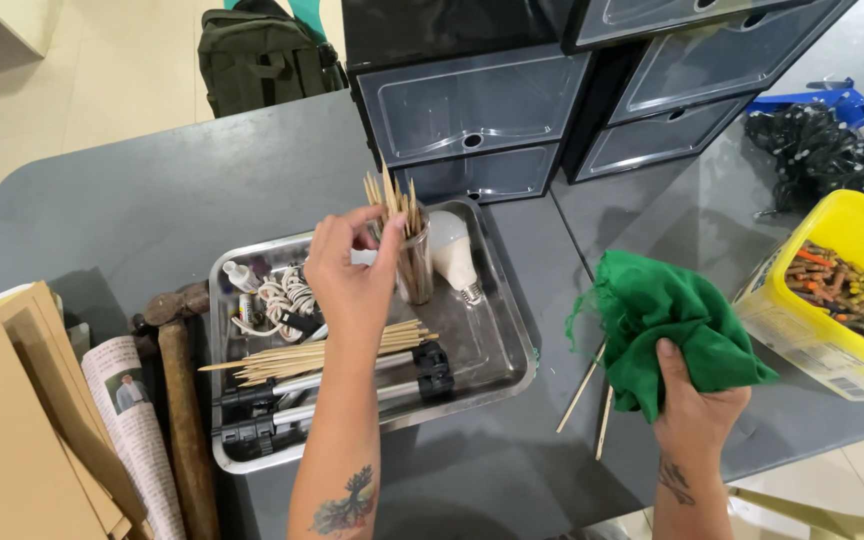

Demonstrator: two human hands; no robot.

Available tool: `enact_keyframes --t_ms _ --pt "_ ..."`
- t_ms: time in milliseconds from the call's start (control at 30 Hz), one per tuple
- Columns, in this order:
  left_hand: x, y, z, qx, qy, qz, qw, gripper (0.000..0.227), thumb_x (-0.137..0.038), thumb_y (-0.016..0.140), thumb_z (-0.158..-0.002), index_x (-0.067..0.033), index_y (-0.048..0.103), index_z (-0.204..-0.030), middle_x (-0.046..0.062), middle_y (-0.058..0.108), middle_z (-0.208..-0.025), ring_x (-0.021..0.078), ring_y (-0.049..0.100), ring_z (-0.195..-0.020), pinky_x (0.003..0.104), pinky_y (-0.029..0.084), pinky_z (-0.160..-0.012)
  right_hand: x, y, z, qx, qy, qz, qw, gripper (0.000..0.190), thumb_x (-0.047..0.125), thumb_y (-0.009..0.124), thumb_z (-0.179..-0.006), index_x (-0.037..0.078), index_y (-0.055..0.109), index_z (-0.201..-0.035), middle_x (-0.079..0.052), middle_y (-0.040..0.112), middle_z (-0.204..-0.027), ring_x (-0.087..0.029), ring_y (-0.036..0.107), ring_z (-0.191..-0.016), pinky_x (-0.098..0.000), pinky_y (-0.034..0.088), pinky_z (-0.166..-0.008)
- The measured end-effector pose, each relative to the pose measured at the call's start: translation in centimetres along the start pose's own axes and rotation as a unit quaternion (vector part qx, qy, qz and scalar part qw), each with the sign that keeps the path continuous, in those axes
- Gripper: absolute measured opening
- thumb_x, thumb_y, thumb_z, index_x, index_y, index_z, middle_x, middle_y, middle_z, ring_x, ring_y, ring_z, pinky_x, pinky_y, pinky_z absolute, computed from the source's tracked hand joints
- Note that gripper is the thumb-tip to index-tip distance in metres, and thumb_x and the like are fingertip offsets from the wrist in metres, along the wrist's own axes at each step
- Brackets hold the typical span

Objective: The person wipes wooden skewers one by one with a green cloth. They pick up each skewer from a pile on the table, wipe it, and place it into a clear container. The person repeats this process for multiple skewers throughout the video.

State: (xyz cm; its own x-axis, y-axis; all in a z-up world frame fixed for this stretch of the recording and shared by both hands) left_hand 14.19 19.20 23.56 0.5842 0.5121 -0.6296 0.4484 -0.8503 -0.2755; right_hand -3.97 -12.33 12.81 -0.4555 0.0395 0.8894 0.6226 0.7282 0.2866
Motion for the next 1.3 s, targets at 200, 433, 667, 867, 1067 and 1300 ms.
enact_keyframes --t_ms 200,433,667,867,1067,1300 --pt "0.4 0.6 0.3 0.004 -0.001 0.021 1.000 0.011 -0.008 0.083 -0.090 -0.0053 0.072 -0.092 0.004 0.055 -0.073 0.0161 0.052 -0.066 0.031 0.042 -0.061 -0.5 -0.9 -0.1 -0.015 -0.008 0.050 0.999 0.032 -0.008 0.071 -0.100 -0.005 0.063 -0.131 -0.008 0.068 -0.124 -0.015 0.065 -0.110 -0.0282 0.054 -0.098" --pt "-2.3 4.1 9.3 0.070 -0.076 0.144 0.984 0.015 -0.013 0.076 -0.095 -0.0094 0.065 -0.086 0.001 0.067 -0.080 0.0163 0.063 -0.071 0.028 0.053 -0.068 0.4 -2.5 -1.6 -0.058 -0.027 0.021 0.998 0.038 -0.009 0.070 -0.101 -0.005 0.059 -0.137 -0.010 0.066 -0.127 -0.018 0.065 -0.112 -0.0320 0.055 -0.101" --pt "-7.6 13.0 20.7 0.464 0.069 0.061 0.881 0.054 -0.034 0.077 -0.088 0.0016 0.063 -0.125 0.017 0.065 -0.111 0.0338 0.065 -0.101 0.042 0.058 -0.080 0.7 -3.9 -2.0 -0.075 -0.082 -0.061 0.992 0.026 -0.012 0.067 -0.110 -0.006 0.056 -0.133 -0.014 0.065 -0.129 -0.022 0.065 -0.113 -0.0357 0.056 -0.105" --pt "-7.9 15.9 22.1 0.453 0.097 -0.070 0.883 0.083 -0.034 0.080 -0.073 0.0107 0.052 -0.137 0.019 0.059 -0.105 0.0350 0.060 -0.101 0.041 0.057 -0.071 1.0 -4.8 -2.1 -0.083 -0.085 -0.050 0.992 0.025 -0.012 0.065 -0.110 -0.007 0.057 -0.132 -0.015 0.065 -0.129 -0.023 0.066 -0.114 -0.0363 0.055 -0.106" --pt "-5.3 18.0 24.7 0.434 0.129 -0.134 0.882 0.054 -0.004 0.069 -0.084 0.0071 0.057 -0.135 0.016 0.059 -0.105 0.0302 0.063 -0.100 0.035 0.059 -0.075 0.6 -5.1 -2.3 -0.076 -0.085 -0.060 0.992 0.028 -0.012 0.065 -0.108 -0.006 0.058 -0.134 -0.015 0.065 -0.129 -0.023 0.066 -0.117 -0.0365 0.055 -0.109" --pt "-6.3 16.9 23.3 0.503 0.033 -0.044 0.862 0.036 -0.008 0.076 -0.076 0.0053 0.063 -0.106 0.019 0.058 -0.104 0.0359 0.063 -0.099 0.043 0.058 -0.074 -0.3 -5.7 -1.8 -0.078 -0.092 -0.054 0.991 0.025 -0.010 0.067 -0.109 -0.005 0.057 -0.131 -0.014 0.065 -0.129 -0.022 0.064 -0.113 -0.0366 0.054 -0.107"
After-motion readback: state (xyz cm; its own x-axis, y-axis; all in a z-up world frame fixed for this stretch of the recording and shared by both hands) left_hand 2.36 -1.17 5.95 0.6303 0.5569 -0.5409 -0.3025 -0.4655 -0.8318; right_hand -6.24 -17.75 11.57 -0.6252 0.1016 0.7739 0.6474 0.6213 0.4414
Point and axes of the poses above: each hand's wrist, its own z-axis away from the middle knuckle, its own y-axis out of the palm, x = y × z, the point moved 5 cm from there along -z, towards the middle knuckle
